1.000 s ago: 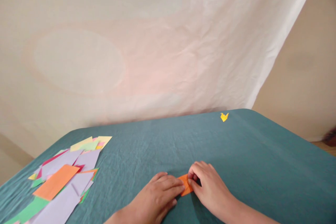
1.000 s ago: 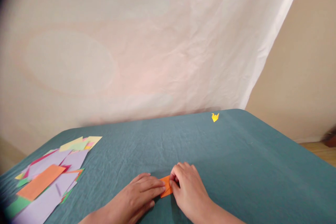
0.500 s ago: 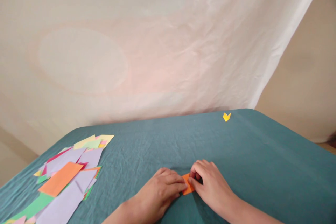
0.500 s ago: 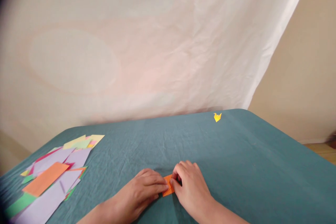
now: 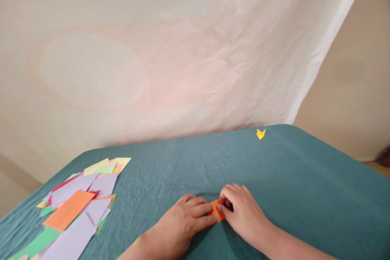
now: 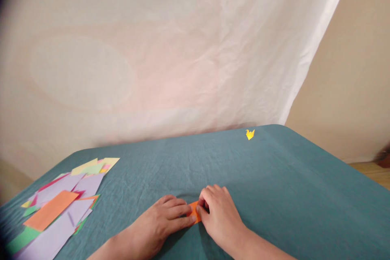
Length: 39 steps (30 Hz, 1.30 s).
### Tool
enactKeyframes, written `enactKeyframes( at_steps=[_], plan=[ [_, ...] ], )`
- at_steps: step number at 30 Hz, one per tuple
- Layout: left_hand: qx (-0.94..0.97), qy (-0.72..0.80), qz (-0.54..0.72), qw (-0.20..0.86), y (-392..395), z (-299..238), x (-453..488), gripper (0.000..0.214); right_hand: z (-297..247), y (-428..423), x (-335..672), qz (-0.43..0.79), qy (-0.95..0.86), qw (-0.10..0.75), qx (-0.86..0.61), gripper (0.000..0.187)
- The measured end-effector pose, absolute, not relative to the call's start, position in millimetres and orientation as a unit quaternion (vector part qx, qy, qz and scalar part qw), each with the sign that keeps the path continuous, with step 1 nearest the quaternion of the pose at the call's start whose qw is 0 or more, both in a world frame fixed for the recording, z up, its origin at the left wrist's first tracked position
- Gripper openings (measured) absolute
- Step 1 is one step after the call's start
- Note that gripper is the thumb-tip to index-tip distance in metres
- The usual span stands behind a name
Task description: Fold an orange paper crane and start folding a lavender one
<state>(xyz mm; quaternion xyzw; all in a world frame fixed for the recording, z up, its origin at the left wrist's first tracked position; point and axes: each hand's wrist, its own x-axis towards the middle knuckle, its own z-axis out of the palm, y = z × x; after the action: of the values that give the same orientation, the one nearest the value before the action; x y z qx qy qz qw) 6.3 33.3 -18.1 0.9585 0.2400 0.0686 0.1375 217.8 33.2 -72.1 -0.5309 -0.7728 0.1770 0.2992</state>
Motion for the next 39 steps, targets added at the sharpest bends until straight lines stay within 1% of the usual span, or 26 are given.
enactKeyframes(
  at_steps=[7,11,16,22,24,26,27,30,31,34,36,39],
  plan=[
    [0.959,0.253,0.0,0.127,29.9,-10.4,3.5,0.06,-70.1,33.3,218.0,0.185,-0.772,0.293,-0.532,0.016],
    [0.957,0.259,-0.027,0.126,29.4,-10.3,1.8,0.06,-68.2,33.6,218.7,0.188,-0.772,0.293,-0.531,0.016],
    [0.955,0.262,-0.032,0.131,28.6,-9.3,0.1,0.058,-67.0,34.2,219.7,0.199,-0.772,0.296,-0.527,0.017],
    [0.954,0.264,-0.027,0.138,30.4,-11.2,-0.8,0.06,-69.7,35.2,225.2,0.21,-0.785,0.298,-0.501,0.018],
    [0.954,0.263,-0.031,0.143,31.1,-12.5,-1.2,0.064,-68.1,33.3,229.5,0.185,-0.809,0.299,-0.47,0.02],
    [0.954,0.261,-0.031,0.147,31.4,-13.5,-1.7,0.066,-64.8,30.6,233.2,0.131,-0.846,0.291,-0.428,0.023],
    [0.954,0.26,-0.028,0.147,31.4,-13.8,-2.1,0.066,-63.2,29.3,234.6,0.098,-0.86,0.284,-0.412,0.022],
    [0.954,0.26,-0.019,0.149,31.5,-13.8,-3.5,0.062,-62.9,26.6,236.7,0.016,-0.893,0.248,-0.376,0.018],
    [0.954,0.261,-0.017,0.15,31.6,-13.5,-3.9,0.061,-65.0,25.9,237.0,-0.009,-0.902,0.229,-0.366,0.019],
    [0.952,0.264,-0.015,0.153,31.7,-13.0,-4.6,0.062,-76.4,23.2,237.5,-0.081,-0.92,0.163,-0.347,0.031],
    [0.952,0.265,-0.014,0.155,31.5,-13.1,-4.5,0.063,-84.5,20.4,237.7,-0.121,-0.918,0.129,-0.354,0.035],
    [0.951,0.267,-0.006,0.157,30.9,-13.3,-3.9,0.063,-90.7,16.7,237.6,-0.136,-0.914,0.105,-0.369,0.041]
  ],
)
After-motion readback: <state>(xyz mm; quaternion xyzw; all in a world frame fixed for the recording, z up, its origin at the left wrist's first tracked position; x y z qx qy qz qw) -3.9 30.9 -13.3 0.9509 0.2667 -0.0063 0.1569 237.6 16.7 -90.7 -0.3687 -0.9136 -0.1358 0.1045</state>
